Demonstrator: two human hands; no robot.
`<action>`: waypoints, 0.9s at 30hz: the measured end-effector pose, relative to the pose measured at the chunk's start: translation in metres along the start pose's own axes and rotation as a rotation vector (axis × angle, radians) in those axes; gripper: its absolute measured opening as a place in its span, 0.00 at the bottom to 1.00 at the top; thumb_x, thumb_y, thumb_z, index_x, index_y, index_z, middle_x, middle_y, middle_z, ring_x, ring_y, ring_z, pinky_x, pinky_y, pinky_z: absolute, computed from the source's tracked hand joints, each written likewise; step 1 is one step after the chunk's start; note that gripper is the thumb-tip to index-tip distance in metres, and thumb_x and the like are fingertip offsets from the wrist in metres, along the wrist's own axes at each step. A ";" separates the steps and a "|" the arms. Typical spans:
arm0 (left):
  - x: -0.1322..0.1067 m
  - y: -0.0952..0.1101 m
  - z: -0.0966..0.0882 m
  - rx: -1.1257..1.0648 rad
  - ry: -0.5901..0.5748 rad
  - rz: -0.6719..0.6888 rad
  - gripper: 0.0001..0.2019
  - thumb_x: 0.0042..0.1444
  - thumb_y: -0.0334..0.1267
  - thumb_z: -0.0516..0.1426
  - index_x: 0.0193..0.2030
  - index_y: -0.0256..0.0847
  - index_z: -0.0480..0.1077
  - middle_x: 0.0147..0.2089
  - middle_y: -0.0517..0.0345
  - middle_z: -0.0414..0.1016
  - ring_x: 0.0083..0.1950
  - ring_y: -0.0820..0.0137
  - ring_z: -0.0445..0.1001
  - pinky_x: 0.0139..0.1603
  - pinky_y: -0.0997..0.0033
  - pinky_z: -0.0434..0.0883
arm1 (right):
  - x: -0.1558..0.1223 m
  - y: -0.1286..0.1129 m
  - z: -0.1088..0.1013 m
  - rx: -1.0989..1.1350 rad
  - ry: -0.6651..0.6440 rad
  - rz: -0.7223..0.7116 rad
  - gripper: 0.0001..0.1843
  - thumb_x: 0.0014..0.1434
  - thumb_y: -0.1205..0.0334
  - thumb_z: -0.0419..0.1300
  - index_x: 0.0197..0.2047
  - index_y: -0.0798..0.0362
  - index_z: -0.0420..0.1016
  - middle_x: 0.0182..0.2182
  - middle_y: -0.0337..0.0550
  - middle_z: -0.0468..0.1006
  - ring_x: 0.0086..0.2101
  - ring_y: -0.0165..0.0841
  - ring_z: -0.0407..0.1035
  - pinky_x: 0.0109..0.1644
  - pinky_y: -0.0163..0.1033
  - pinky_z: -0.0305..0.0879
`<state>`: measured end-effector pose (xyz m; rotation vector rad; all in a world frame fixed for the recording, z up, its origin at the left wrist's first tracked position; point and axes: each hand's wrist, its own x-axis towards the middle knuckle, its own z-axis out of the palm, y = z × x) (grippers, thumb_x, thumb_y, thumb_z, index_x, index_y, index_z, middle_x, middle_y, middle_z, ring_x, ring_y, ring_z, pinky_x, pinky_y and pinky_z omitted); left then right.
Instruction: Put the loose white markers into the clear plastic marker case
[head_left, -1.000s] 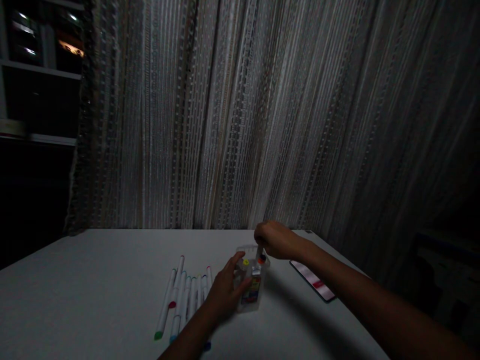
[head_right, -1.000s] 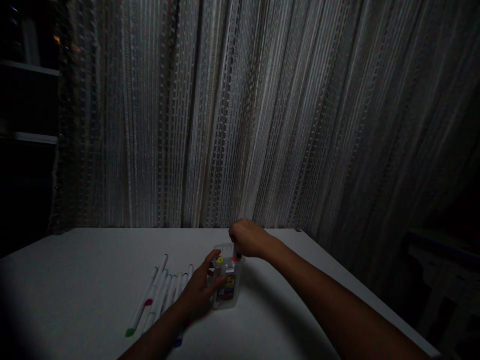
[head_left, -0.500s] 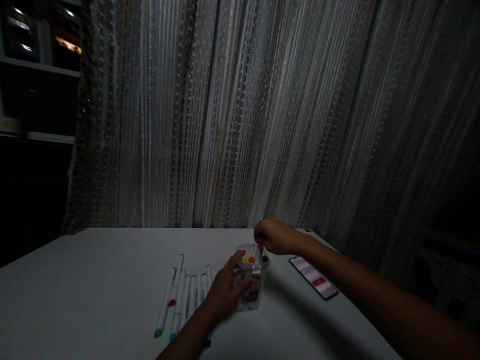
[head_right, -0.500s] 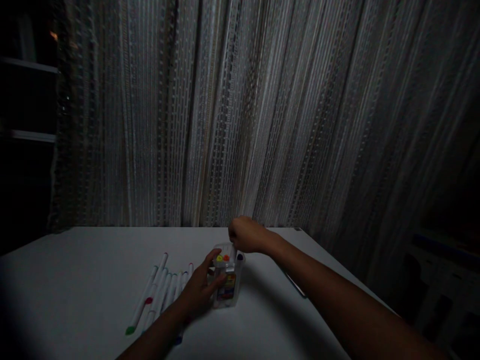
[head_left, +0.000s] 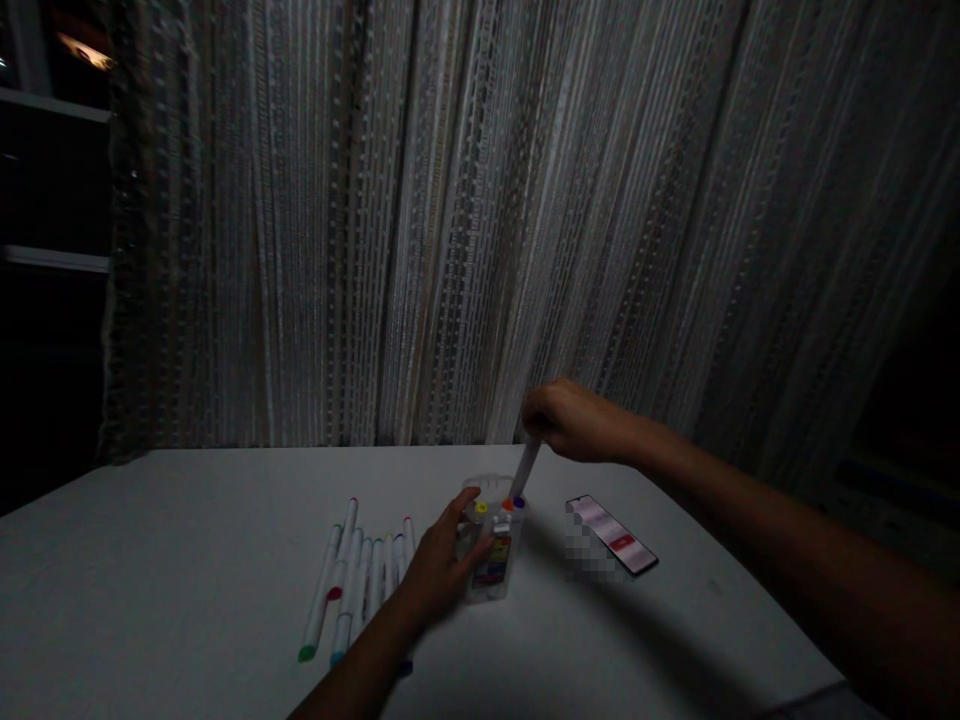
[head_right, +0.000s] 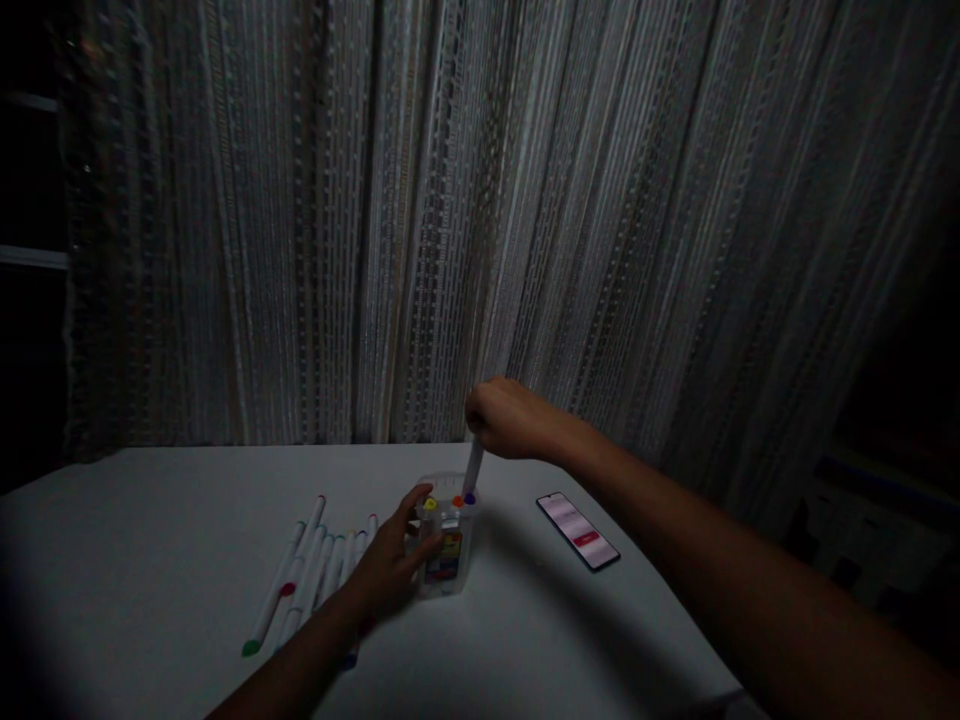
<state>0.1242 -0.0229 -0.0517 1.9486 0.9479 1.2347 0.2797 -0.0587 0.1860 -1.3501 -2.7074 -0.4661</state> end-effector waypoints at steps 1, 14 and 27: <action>0.000 0.000 0.000 -0.005 -0.003 -0.004 0.30 0.53 0.43 0.55 0.61 0.43 0.51 0.54 0.50 0.67 0.48 0.63 0.69 0.49 0.62 0.66 | -0.001 -0.001 0.002 0.005 -0.001 -0.010 0.11 0.44 0.79 0.52 0.25 0.60 0.75 0.23 0.44 0.74 0.25 0.28 0.65 0.29 0.31 0.54; -0.001 0.001 0.001 -0.026 -0.005 -0.015 0.29 0.53 0.43 0.54 0.61 0.42 0.51 0.55 0.50 0.67 0.48 0.64 0.69 0.48 0.64 0.67 | 0.001 0.001 -0.003 -0.036 0.029 0.005 0.11 0.45 0.78 0.52 0.26 0.59 0.74 0.24 0.43 0.73 0.25 0.27 0.63 0.30 0.32 0.54; 0.001 0.001 0.000 0.005 -0.004 0.012 0.29 0.52 0.43 0.54 0.60 0.42 0.52 0.56 0.51 0.66 0.50 0.64 0.69 0.49 0.65 0.66 | -0.002 0.006 -0.020 0.015 0.030 -0.005 0.10 0.44 0.79 0.52 0.22 0.59 0.72 0.21 0.40 0.70 0.23 0.25 0.61 0.27 0.31 0.52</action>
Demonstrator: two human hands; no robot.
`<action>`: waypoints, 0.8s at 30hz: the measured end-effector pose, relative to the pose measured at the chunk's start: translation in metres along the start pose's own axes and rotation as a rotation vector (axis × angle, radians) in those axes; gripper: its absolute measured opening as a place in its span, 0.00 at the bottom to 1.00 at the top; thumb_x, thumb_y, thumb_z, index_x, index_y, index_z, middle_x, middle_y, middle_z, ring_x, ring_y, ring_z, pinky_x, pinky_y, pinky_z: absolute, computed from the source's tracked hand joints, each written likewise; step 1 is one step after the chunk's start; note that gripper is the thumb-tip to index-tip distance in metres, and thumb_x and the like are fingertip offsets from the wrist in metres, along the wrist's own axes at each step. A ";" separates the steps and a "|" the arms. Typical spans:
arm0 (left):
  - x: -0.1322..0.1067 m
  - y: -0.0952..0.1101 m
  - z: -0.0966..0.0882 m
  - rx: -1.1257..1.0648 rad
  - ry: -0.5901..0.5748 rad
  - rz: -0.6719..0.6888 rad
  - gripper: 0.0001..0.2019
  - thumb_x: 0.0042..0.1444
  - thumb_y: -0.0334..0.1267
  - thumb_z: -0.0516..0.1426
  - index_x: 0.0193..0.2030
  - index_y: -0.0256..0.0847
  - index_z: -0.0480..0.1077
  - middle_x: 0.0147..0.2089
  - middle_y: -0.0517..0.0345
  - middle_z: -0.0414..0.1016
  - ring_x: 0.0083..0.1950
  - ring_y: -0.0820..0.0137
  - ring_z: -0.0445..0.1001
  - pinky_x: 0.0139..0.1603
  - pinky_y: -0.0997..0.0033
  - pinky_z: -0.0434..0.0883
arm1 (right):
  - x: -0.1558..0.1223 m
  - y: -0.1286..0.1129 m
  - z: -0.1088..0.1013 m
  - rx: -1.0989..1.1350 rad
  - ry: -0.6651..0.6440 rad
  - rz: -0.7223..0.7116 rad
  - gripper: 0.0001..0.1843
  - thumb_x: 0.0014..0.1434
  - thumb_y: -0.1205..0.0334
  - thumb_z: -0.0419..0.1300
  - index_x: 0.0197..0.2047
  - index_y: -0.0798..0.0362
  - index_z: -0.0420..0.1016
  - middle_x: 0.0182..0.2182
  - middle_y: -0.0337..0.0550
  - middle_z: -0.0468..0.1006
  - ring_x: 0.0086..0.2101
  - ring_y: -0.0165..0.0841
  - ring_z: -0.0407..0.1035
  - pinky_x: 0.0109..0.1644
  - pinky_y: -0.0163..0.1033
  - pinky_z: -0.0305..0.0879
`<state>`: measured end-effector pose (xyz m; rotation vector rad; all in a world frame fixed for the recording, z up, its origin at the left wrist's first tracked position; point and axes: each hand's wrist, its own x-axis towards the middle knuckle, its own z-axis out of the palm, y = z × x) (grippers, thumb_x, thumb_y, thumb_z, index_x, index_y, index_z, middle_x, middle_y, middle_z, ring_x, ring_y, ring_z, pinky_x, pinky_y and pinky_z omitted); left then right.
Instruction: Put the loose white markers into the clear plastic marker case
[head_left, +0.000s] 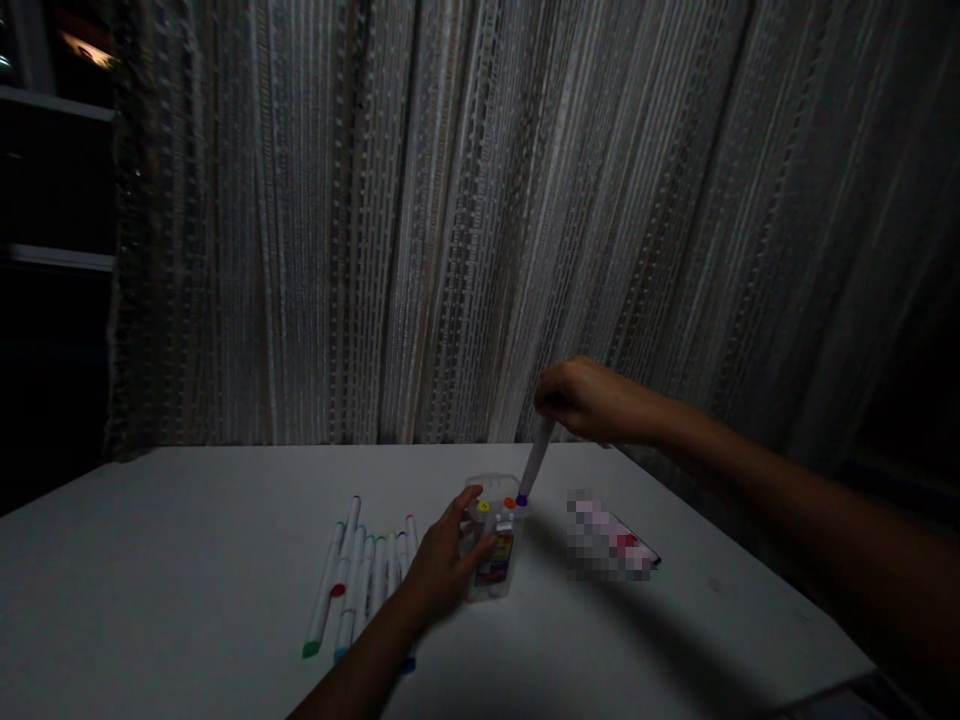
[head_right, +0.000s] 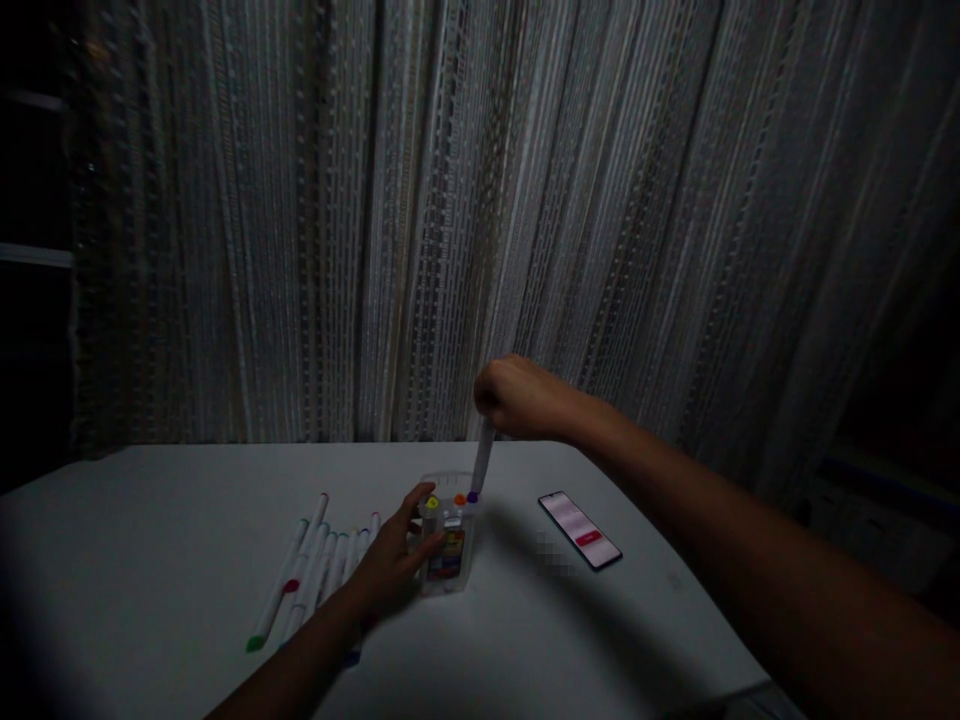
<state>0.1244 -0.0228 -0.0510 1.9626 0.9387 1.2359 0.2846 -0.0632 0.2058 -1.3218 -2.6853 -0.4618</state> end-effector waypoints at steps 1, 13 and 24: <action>0.000 0.000 0.000 0.000 0.005 0.004 0.29 0.52 0.43 0.54 0.60 0.43 0.52 0.56 0.51 0.66 0.51 0.64 0.68 0.49 0.65 0.66 | 0.000 0.000 0.000 0.004 0.003 0.001 0.10 0.44 0.79 0.52 0.22 0.59 0.72 0.21 0.40 0.70 0.23 0.25 0.61 0.27 0.31 0.52; -0.001 0.002 0.001 -0.040 0.005 -0.006 0.28 0.53 0.44 0.54 0.60 0.42 0.52 0.57 0.50 0.65 0.52 0.62 0.67 0.52 0.61 0.65 | 0.000 -0.004 0.009 0.047 0.027 0.000 0.10 0.45 0.79 0.53 0.21 0.61 0.73 0.19 0.40 0.70 0.21 0.24 0.60 0.25 0.30 0.50; 0.001 -0.003 0.002 -0.069 -0.016 -0.014 0.29 0.54 0.43 0.54 0.61 0.42 0.50 0.55 0.49 0.66 0.48 0.64 0.70 0.48 0.62 0.68 | 0.003 -0.005 0.084 0.153 -0.157 0.014 0.11 0.46 0.76 0.54 0.29 0.61 0.77 0.24 0.45 0.77 0.26 0.28 0.68 0.28 0.29 0.56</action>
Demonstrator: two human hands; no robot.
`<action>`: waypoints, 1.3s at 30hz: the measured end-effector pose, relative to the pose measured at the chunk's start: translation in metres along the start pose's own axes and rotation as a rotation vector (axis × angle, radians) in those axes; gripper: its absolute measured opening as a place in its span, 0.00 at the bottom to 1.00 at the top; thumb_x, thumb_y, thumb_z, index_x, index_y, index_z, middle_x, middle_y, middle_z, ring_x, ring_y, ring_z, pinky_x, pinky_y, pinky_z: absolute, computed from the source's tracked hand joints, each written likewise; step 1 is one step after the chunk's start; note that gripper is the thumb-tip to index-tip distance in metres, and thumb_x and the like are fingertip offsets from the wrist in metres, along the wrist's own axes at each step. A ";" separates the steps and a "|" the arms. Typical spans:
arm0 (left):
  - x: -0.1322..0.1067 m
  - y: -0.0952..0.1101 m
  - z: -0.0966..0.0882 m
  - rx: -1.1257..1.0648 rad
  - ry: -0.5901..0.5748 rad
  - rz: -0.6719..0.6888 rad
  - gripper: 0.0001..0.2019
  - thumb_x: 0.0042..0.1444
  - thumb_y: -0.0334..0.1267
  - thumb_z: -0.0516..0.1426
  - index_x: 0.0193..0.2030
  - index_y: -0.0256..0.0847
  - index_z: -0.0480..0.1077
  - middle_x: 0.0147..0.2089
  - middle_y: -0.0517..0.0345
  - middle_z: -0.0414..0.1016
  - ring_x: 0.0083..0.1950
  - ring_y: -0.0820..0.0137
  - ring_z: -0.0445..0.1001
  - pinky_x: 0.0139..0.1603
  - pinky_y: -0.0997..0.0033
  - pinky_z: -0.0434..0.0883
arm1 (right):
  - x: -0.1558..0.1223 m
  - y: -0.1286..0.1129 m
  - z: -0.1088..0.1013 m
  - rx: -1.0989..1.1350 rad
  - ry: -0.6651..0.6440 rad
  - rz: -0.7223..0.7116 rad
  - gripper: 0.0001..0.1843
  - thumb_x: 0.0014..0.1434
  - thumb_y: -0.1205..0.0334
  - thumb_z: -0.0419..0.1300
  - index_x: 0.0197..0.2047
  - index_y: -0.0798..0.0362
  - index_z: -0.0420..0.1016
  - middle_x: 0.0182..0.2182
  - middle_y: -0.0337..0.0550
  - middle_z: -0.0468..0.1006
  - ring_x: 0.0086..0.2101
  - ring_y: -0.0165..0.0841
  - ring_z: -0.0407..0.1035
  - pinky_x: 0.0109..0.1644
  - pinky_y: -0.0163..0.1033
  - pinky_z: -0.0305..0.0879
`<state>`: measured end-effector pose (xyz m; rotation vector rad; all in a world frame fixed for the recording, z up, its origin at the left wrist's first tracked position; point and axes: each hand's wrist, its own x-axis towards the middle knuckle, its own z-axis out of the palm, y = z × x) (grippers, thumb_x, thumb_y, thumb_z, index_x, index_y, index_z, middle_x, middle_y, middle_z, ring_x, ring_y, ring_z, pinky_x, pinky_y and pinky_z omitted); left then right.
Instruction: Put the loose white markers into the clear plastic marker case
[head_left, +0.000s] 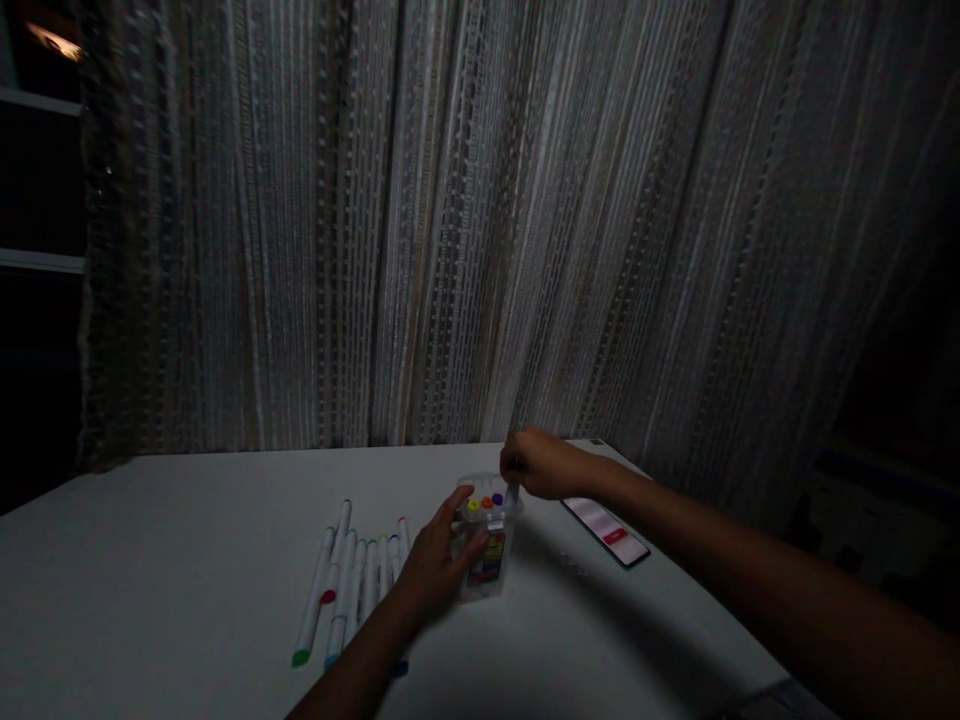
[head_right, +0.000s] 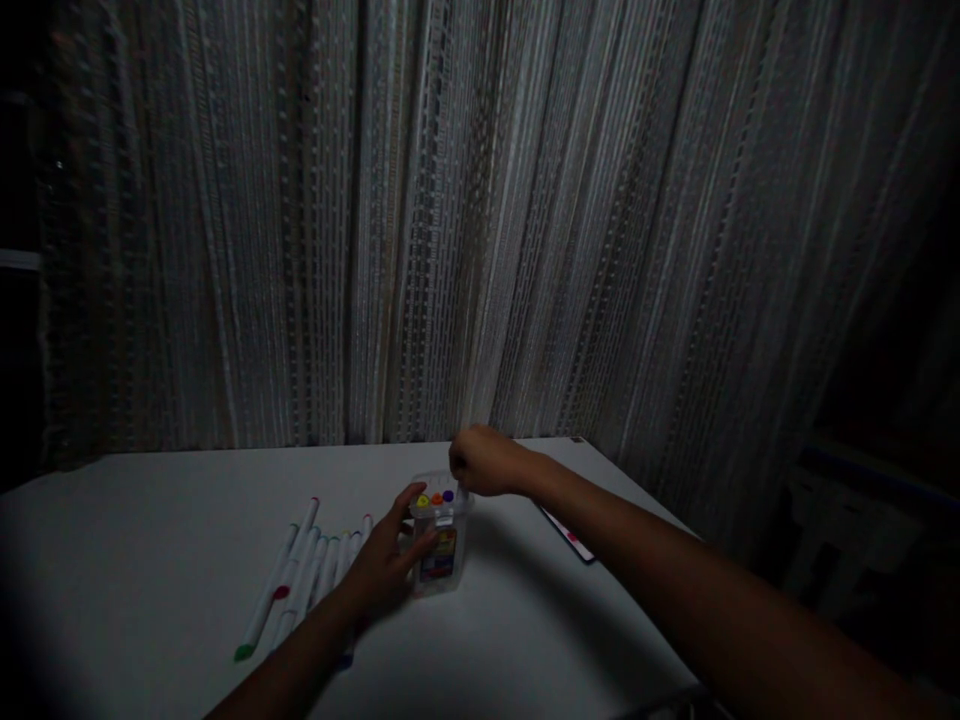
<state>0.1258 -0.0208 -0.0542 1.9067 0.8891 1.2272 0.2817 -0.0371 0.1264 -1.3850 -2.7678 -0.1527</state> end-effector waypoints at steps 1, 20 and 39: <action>0.000 0.000 0.000 0.002 0.003 0.003 0.29 0.54 0.43 0.54 0.61 0.43 0.50 0.55 0.49 0.66 0.48 0.64 0.70 0.48 0.62 0.68 | 0.000 0.001 0.004 0.024 -0.020 0.002 0.11 0.46 0.76 0.55 0.29 0.60 0.78 0.24 0.44 0.77 0.26 0.28 0.68 0.29 0.29 0.56; 0.002 0.000 0.000 0.013 0.026 0.068 0.28 0.52 0.41 0.55 0.60 0.43 0.53 0.61 0.50 0.60 0.54 0.63 0.66 0.54 0.62 0.65 | -0.033 -0.018 0.040 0.050 0.281 0.004 0.12 0.58 0.68 0.49 0.40 0.59 0.71 0.35 0.50 0.75 0.37 0.35 0.68 0.41 0.37 0.60; 0.011 0.019 -0.041 0.372 0.319 0.507 0.05 0.49 0.36 0.52 0.34 0.40 0.63 0.41 0.49 0.66 0.44 0.63 0.66 0.42 0.63 0.65 | 0.004 -0.101 0.214 0.160 0.166 0.068 0.16 0.51 0.64 0.53 0.45 0.51 0.67 0.38 0.49 0.72 0.35 0.41 0.69 0.33 0.41 0.66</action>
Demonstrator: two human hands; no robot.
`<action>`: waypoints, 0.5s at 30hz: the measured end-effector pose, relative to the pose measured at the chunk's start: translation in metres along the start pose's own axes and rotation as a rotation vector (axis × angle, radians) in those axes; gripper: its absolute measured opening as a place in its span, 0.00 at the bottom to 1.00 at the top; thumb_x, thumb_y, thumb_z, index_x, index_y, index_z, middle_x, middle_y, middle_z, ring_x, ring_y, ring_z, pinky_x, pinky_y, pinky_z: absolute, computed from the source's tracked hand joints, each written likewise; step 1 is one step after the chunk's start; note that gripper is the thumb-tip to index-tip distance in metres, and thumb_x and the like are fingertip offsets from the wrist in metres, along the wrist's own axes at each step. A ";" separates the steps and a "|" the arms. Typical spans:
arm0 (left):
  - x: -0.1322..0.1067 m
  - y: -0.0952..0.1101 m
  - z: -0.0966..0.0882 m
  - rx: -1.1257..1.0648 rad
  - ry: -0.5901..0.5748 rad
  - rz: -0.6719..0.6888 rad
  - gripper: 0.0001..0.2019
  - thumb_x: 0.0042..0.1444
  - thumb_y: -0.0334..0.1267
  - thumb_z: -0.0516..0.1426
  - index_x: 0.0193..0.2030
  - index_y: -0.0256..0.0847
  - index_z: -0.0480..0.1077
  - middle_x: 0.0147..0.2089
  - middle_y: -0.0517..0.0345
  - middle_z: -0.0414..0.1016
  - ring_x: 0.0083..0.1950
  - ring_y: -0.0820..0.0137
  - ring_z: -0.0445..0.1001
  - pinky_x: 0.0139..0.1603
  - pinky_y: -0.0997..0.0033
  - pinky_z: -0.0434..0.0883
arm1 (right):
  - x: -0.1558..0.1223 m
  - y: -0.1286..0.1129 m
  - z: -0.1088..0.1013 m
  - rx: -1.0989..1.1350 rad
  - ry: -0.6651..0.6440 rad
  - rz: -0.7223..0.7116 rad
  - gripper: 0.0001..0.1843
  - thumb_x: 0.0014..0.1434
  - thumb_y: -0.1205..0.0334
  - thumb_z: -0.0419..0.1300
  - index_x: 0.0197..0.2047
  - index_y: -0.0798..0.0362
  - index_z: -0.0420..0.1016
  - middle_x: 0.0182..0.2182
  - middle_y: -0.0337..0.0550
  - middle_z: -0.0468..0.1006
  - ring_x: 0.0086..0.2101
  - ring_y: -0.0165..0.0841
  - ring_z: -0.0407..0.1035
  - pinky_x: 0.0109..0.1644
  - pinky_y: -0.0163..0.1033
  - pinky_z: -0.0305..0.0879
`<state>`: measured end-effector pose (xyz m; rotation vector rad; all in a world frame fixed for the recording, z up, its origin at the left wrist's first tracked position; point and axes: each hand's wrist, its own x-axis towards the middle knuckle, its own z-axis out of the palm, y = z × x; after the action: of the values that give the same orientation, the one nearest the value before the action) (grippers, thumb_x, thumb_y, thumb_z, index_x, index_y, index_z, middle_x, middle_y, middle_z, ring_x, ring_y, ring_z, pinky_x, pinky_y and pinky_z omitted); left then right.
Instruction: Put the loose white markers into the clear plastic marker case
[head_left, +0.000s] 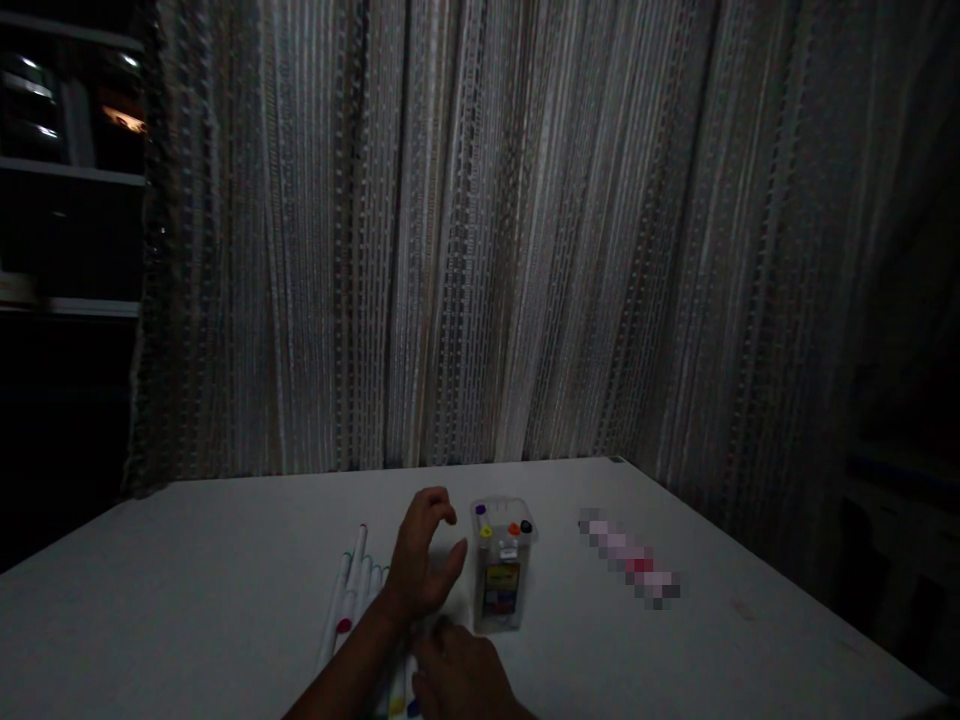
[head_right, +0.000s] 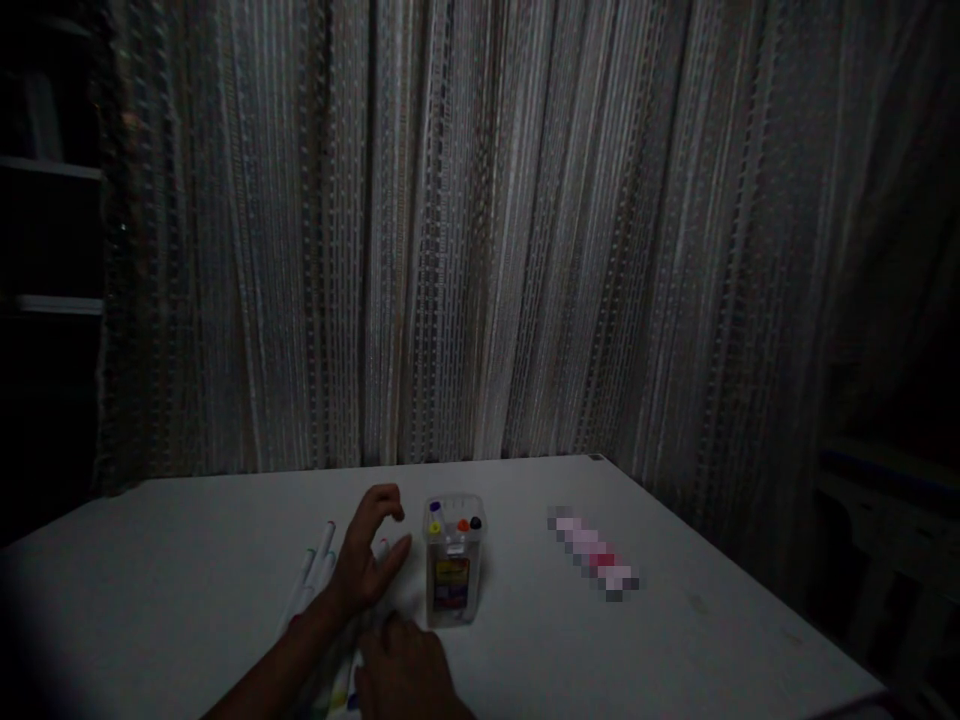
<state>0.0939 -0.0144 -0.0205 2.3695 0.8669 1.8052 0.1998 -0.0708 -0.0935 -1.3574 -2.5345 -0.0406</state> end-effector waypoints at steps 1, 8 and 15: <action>-0.001 -0.002 -0.001 0.042 0.014 0.037 0.01 0.48 0.34 0.51 0.27 0.41 0.61 0.33 0.53 0.65 0.38 0.65 0.66 0.37 0.66 0.64 | 0.000 0.001 0.003 -0.007 0.008 0.011 0.16 0.51 0.65 0.53 0.45 0.51 0.67 0.37 0.48 0.72 0.35 0.41 0.70 0.33 0.40 0.66; -0.013 -0.008 -0.001 0.149 -0.016 0.181 0.15 0.44 0.28 0.47 0.14 0.43 0.45 0.15 0.66 0.43 0.17 0.74 0.48 0.22 0.70 0.48 | -0.001 0.006 0.016 -0.042 0.035 0.029 0.19 0.47 0.67 0.54 0.45 0.52 0.67 0.37 0.50 0.73 0.34 0.42 0.70 0.32 0.41 0.66; 0.016 0.009 0.005 -0.039 -0.124 -0.080 0.09 0.52 0.39 0.50 0.37 0.39 0.65 0.34 0.53 0.67 0.35 0.68 0.67 0.34 0.69 0.65 | -0.001 0.007 0.025 -0.048 0.087 0.072 0.14 0.46 0.69 0.53 0.39 0.53 0.68 0.34 0.49 0.73 0.33 0.40 0.71 0.32 0.39 0.65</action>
<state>0.1042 -0.0129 -0.0047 2.3576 0.8892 1.6128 0.2005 -0.0636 -0.1183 -1.4320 -2.4261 -0.1440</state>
